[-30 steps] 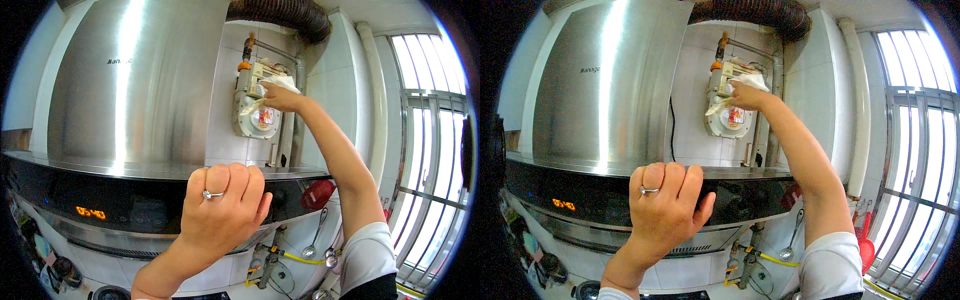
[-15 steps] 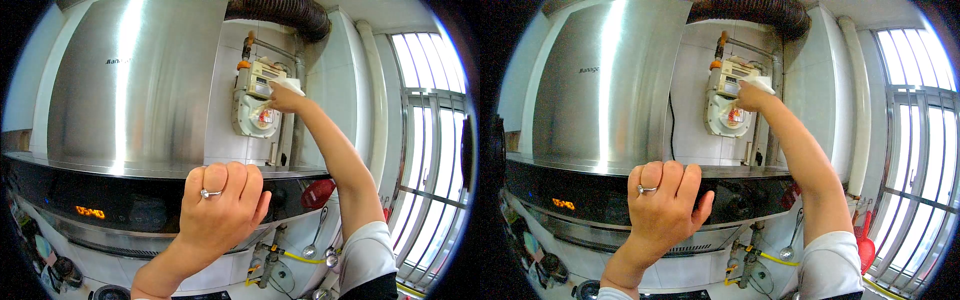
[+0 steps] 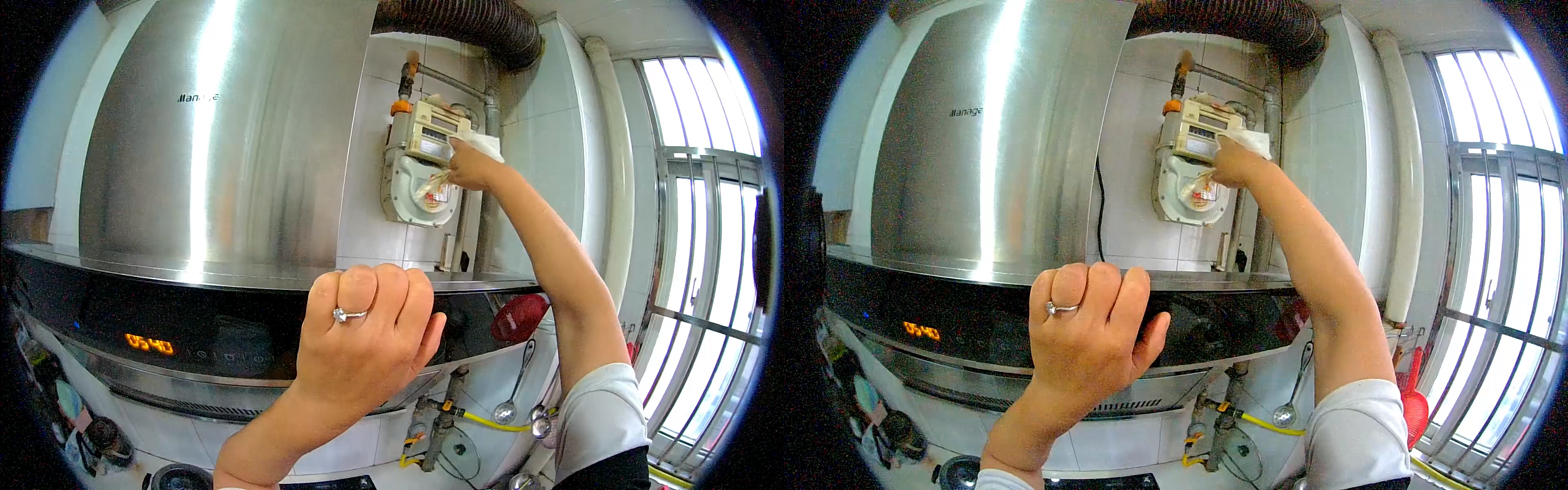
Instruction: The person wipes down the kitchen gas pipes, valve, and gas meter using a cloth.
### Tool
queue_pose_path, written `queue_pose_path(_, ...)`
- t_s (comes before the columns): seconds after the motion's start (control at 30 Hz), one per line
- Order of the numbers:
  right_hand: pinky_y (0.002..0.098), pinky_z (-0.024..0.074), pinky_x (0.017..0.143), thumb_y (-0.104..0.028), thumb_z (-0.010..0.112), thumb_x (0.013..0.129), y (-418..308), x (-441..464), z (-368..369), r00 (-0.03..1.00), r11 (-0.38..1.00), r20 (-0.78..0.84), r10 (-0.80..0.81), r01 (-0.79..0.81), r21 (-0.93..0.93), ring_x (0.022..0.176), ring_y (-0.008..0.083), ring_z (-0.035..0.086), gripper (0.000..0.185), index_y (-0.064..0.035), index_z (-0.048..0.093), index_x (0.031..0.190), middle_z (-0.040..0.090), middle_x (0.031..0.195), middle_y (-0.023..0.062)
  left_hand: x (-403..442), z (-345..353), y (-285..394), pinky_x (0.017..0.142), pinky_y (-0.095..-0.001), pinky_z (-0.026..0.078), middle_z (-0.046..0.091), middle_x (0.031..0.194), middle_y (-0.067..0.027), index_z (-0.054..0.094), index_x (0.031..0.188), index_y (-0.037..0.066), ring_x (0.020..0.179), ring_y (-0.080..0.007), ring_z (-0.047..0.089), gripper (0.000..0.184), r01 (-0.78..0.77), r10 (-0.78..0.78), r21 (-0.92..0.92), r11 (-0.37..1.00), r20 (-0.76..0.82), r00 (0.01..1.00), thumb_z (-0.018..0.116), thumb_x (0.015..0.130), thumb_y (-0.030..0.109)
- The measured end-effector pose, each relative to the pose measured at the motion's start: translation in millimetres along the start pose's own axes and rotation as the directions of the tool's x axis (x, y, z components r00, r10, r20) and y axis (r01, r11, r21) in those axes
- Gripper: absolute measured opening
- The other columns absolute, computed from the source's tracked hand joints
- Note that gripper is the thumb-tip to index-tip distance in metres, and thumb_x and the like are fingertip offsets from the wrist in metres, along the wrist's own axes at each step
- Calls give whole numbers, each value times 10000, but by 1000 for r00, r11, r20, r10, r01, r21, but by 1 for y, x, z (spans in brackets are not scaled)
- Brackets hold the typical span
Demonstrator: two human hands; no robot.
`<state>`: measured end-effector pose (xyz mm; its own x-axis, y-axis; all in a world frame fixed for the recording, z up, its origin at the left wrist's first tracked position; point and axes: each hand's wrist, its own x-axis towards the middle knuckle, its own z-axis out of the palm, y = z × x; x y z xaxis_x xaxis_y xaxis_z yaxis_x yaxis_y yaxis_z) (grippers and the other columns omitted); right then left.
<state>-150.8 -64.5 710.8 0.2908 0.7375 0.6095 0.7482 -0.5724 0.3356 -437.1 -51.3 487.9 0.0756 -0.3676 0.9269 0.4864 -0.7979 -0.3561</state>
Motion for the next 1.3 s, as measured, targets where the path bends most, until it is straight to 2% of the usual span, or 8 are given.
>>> queue_pose_path(0.07,364,294,1071,-187,552,827,0,-7,4,922,943,-217,-320,332,20,1303,350,348,296,50,663,964,227,1473,243,-1,1,1,751,-388,353,480,812,-42,572,900,111,820,-237,448,322,0,0,-9,1000,2,1000,657,692,343)
queue_pose_path(0.23,397,341,1030,-152,537,817,10,-12,3,859,908,-309,-408,416,-42,1258,339,416,300,21,649,1035,349,1416,240,0,1,1,750,-390,355,482,809,-44,571,897,111,823,-238,452,320,7,-7,2,1000,-16,1000,663,687,334)
queue_pose_path(0.37,417,460,820,-109,597,760,34,-13,2,963,956,-251,-97,160,244,924,335,617,363,19,617,1099,661,959,201,0,-1,1,748,-392,357,482,808,-45,571,898,111,823,-240,453,319,2,-2,2,1000,-2,1000,665,684,328)
queue_pose_path(0.47,384,486,733,-68,597,741,72,-3,0,994,985,-74,-76,64,-159,801,288,639,431,-3,568,1166,667,836,171,1,-2,2,749,-392,359,493,821,-45,572,902,110,829,-242,456,319,-2,2,14,1000,14,1000,664,682,322)
queue_pose_path(0.7,320,490,574,-121,675,656,98,-58,5,872,782,-413,264,57,621,579,188,620,177,-51,565,776,634,668,90,3,-3,7,771,-399,363,537,868,-51,580,923,99,830,-250,487,333,25,-28,51,998,60,998,644,679,318)
queue_pose_path(1.13,277,383,948,-157,505,862,88,-40,65,864,276,-442,239,376,884,1060,100,489,479,-115,488,1339,556,1194,36,5,-1,12,780,-410,358,546,866,-56,592,917,87,834,-267,472,345,-23,13,166,986,61,998,633,655,309)
queue_pose_path(1.2,336,222,1103,-196,477,888,86,-32,70,885,173,-446,134,422,890,1363,231,273,533,-115,380,1406,284,1489,131,6,-1,12,767,-407,353,545,850,-63,584,927,79,820,-274,463,338,-48,38,187,981,58,998,601,693,322)
queue_pose_path(1.3,304,237,1071,-216,448,889,77,-11,74,854,287,-508,114,461,840,1322,190,308,569,-133,329,1439,335,1460,75,8,-1,14,747,-400,345,541,826,-68,577,915,72,798,-273,452,322,-51,34,201,978,86,996,562,730,335)
